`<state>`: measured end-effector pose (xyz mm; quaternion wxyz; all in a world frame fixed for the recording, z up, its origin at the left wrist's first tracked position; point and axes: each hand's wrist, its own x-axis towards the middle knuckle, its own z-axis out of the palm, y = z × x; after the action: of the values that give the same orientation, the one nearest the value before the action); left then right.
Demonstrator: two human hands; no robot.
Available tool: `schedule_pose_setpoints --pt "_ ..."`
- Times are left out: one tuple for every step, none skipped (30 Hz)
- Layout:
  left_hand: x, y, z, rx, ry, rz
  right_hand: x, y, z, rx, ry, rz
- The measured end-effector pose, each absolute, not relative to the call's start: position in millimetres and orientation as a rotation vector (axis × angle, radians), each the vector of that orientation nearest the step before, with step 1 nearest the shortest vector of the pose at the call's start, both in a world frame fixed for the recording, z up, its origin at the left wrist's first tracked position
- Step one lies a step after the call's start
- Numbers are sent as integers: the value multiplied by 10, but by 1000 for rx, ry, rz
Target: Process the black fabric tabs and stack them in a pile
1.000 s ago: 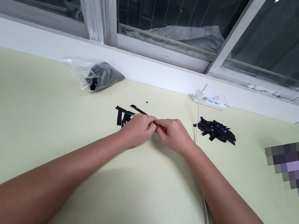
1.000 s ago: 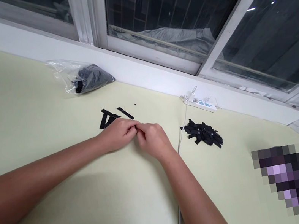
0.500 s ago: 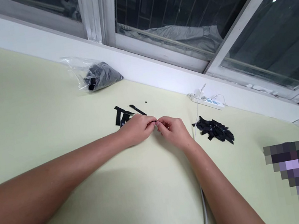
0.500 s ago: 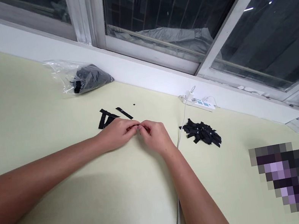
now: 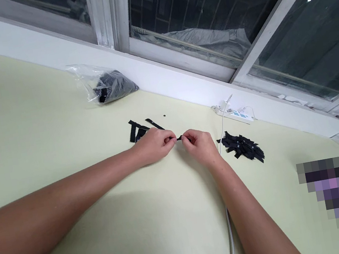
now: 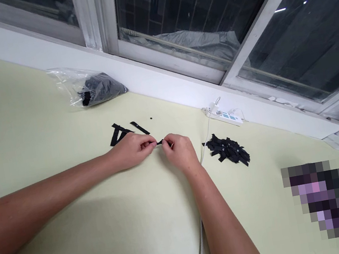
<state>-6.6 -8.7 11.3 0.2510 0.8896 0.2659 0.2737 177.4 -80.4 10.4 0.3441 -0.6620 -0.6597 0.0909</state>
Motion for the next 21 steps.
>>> schedule_pose_setpoints --pt "-66 -91 114 2410 716 739 1785 -804 105 -1719 -1725 252" --pt "-66 -93 115 2398 711 735 1795 -806 108 -1713 -1739 273" --pt "-65 -90 118 2384 713 740 1801 -809 116 -1703 -1757 293" --pt "-64 -83 121 2366 730 761 1803 -816 129 -1689 -1778 304" --pt "-63 -69 125 2343 762 801 1799 -826 146 -1672 -1803 303" --pt "-62 -50 128 2315 803 854 1788 -839 168 -1653 -1832 295" --pt "-61 -27 129 2282 845 910 1771 -856 194 -1629 -1865 292" --pt "-60 -2 128 2248 879 955 1749 -874 221 -1603 -1896 303" --pt "-59 22 124 2215 902 983 1724 -892 247 -1575 -1922 336" --pt "-58 41 117 2188 908 982 1700 -909 270 -1545 -1939 387" --pt "-56 53 108 2167 894 957 1678 -923 286 -1517 -1948 442" --pt "-54 57 98 2154 861 910 1662 -931 295 -1496 -1950 485" --pt "-52 52 90 2146 816 856 1653 -934 296 -1489 -1947 502" --pt "-49 40 84 2142 767 806 1650 -931 289 -1495 -1943 490" --pt "-47 23 82 2138 724 766 1654 -923 275 -1512 -1937 459" --pt "-45 3 83 2132 695 736 1662 -912 257 -1535 -1932 419" --pt "-44 -16 87 2121 684 717 1673 -899 236 -1559 -1927 382" --pt "-44 -33 93 2107 688 703 1685 -886 215 -1580 -1922 353" --pt "-43 -45 99 2093 699 692 1695 -874 196 -1595 -1917 332" --pt "-43 -53 104 2084 708 681 1704 -864 181 -1608 -1911 314" --pt "-42 -55 106 2084 715 672 1711 -857 169 -1621 -1903 294"
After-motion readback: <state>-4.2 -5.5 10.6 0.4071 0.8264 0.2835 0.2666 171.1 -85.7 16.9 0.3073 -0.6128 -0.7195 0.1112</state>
